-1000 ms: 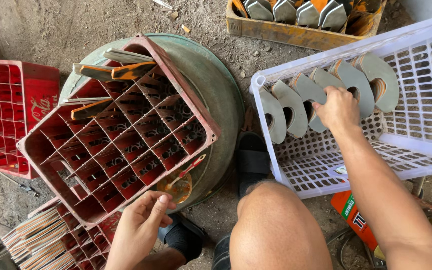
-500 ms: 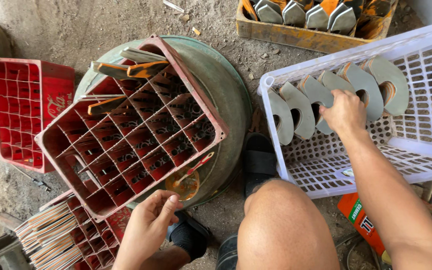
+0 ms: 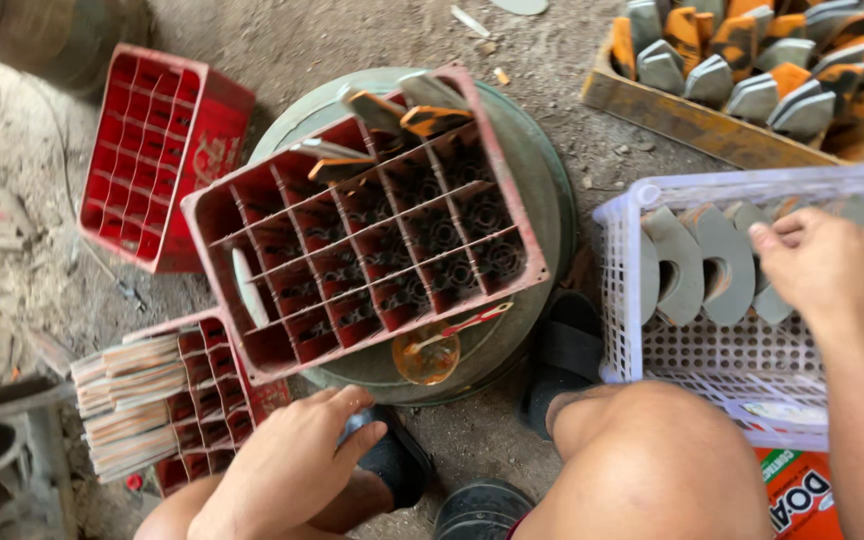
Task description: The person sits on the ground and repeatedly picks up a metal blade and an orange plastic piece from a crate. They align and press the two pieces together, then place the assembled unit into a white basket. This process is repeated multiple times.
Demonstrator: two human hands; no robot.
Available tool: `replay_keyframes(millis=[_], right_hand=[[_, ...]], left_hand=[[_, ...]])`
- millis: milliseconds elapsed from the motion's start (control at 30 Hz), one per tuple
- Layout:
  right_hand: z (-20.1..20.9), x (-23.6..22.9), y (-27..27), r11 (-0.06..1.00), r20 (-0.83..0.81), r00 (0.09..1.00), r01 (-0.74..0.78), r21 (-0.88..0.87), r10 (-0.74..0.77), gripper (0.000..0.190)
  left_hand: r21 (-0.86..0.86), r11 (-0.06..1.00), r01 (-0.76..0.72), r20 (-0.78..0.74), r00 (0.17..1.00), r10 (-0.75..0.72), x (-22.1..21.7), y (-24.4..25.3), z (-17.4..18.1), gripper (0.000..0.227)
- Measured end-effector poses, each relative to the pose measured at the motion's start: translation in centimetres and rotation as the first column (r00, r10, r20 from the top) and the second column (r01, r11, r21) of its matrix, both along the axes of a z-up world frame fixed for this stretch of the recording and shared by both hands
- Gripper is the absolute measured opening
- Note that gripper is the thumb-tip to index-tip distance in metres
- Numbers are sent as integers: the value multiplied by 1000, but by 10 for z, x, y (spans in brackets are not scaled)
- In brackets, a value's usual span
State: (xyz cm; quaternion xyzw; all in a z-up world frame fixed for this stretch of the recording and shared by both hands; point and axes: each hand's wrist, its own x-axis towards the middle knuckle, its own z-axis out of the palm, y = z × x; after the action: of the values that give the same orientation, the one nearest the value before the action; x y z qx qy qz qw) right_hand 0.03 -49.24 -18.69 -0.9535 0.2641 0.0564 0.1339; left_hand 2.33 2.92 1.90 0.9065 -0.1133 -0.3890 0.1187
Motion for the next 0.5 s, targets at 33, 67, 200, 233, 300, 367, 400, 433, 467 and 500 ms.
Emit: replay_keyframes(millis=[33,67,200,233,300,367,400,433,467,500], right_hand=[[22,8,6,1000,8,1000,-24,-19,24,35],[43,21,16,994,72,992,-105,4,105,32],[122,92,90,828,406,780,-554,92,477,23],[138,110,113,824,295,808,-558,100,511,27],[163,143,164,733,251,744,-662,156,619,33],[179,170,214,609,265,643,-766,204,719,32],[183,181,237,591,204,627,-778,213,752,30],[186,192,257,573,180,600,-799,183,779,29],[186,201,277,553,154,573,-819,153,805,27],[184,206,292,533,121,547,-836,131,828,26]], left_hand=[[-4,1000,14,30,999,-14,-1,4,3,32],[-6,1000,29,61,998,-28,-1,5,4,25],[-109,992,59,75,996,-51,11,-1,2,17],[-220,976,6,67,998,9,15,-3,0,17],[-289,957,-5,98,995,35,18,-6,-3,26],[-201,977,75,179,983,-38,18,-8,-5,41],[-238,969,72,181,983,-28,16,-8,-4,44],[-273,959,76,188,982,-24,15,-8,-3,46],[-308,948,81,196,980,-20,15,-7,-3,49],[-290,954,77,183,983,-24,14,-5,-4,48]])
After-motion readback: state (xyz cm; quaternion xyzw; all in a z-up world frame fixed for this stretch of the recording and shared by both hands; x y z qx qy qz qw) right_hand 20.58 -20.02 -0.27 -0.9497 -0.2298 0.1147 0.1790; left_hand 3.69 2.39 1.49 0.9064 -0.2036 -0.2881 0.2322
